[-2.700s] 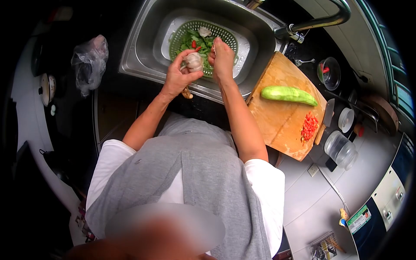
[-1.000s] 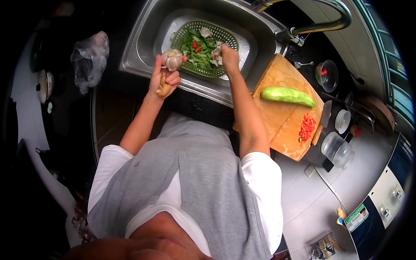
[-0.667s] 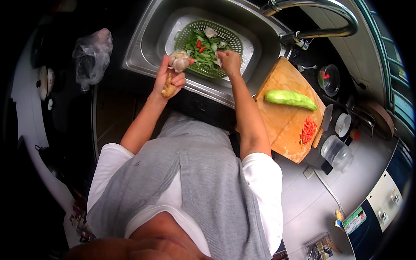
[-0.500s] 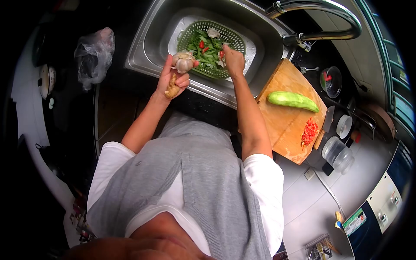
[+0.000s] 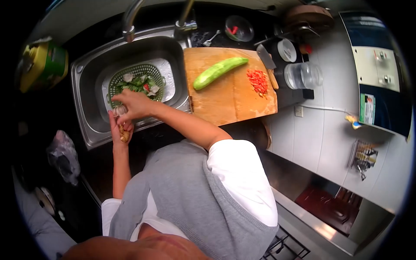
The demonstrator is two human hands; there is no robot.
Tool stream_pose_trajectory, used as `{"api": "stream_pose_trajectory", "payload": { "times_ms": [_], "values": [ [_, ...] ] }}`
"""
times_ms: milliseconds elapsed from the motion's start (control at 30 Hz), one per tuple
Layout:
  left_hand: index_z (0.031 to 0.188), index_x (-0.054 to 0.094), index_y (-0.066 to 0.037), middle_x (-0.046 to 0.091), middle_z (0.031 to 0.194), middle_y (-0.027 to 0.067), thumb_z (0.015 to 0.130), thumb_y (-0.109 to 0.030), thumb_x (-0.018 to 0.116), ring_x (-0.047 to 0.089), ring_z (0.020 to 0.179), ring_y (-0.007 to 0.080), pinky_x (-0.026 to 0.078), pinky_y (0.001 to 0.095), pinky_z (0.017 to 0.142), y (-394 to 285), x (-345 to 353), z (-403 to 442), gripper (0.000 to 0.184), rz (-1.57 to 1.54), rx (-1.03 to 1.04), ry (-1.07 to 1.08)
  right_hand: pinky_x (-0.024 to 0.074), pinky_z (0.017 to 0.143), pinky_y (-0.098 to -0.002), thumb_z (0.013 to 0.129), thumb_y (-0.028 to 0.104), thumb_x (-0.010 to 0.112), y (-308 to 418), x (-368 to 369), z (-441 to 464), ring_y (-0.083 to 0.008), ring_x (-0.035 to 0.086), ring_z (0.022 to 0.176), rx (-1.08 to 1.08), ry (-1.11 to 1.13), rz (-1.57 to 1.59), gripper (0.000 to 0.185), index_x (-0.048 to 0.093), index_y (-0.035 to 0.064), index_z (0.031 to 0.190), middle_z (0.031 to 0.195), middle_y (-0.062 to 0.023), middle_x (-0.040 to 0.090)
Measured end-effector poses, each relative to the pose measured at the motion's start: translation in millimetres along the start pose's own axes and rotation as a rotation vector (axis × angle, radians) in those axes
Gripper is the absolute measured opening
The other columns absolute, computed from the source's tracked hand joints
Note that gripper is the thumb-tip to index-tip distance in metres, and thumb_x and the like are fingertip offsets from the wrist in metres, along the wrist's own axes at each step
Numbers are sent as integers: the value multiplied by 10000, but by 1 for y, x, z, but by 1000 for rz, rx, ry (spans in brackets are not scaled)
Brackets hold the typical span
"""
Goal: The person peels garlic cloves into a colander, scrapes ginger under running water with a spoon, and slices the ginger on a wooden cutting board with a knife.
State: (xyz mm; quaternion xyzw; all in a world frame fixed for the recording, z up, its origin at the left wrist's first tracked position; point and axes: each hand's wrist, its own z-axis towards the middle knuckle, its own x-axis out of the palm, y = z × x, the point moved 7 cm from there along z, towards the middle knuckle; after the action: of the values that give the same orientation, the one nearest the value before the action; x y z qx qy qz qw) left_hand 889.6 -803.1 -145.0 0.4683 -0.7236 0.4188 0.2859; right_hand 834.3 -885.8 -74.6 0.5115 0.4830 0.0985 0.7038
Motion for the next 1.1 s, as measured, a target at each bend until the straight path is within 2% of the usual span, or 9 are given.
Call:
{"api": "stream_pose_trajectory", "payload": {
  "times_ms": [67,167,233,333,400,467,567,767,1100],
  "values": [
    [856,491,-120,417,544,-34,845,-529,369,332,385,61,269,183,348,5,12,3,427,97,-35,-88,433,709,-373,569,369,715,5,-5,-7,-303,526,852,-72,11,-39,553,555,102,1026,953,-124,491],
    [878,494,-106,480,605,0,845,-534,361,328,381,64,262,181,350,18,34,5,449,178,-64,44,456,691,-331,636,299,694,-4,-27,-17,-241,568,818,-33,-35,-92,429,575,65,975,870,-92,550],
    [896,494,-92,513,655,28,845,-537,355,325,379,66,256,179,351,23,59,2,468,181,-65,34,476,658,-264,720,232,646,-37,-43,-31,-156,592,771,256,-130,628,288,589,31,918,800,-63,599],
    [931,512,-54,574,807,96,845,-514,385,345,410,79,268,187,379,36,53,18,485,78,-75,95,483,567,-206,822,216,527,-67,-124,-63,-110,593,670,167,-466,968,195,554,46,912,817,-60,614],
    [917,533,-46,572,805,97,838,-476,439,387,473,96,306,209,423,52,26,34,447,-206,-104,-84,392,438,-158,862,232,451,-100,-193,-105,-42,518,554,219,-684,976,173,527,93,933,771,-18,595],
    [905,541,-34,573,829,103,834,-408,488,462,581,137,363,243,506,67,18,41,384,-254,-120,-136,321,385,-149,842,249,506,-151,-259,-148,-21,463,509,175,-994,988,149,522,104,866,711,2,567],
    [972,532,-24,563,902,124,853,-356,469,511,687,171,415,265,586,94,28,50,358,-261,-99,3,338,363,-161,819,278,554,-230,-346,-214,-47,467,464,215,-1273,848,179,515,103,829,621,5,527],
    [1092,452,33,526,999,135,819,47,440,524,896,232,476,274,757,115,46,53,274,-175,109,-20,314,345,-170,795,270,596,-333,-440,-265,-55,429,398,499,-1262,625,224,534,57,765,571,-8,532],
    [1140,413,-61,508,1012,87,802,49,451,518,860,176,456,256,696,115,104,24,358,33,304,97,317,358,-215,779,334,575,-406,-469,-252,-90,494,437,874,-1044,354,295,592,47,715,561,-16,539]
  ]
}}
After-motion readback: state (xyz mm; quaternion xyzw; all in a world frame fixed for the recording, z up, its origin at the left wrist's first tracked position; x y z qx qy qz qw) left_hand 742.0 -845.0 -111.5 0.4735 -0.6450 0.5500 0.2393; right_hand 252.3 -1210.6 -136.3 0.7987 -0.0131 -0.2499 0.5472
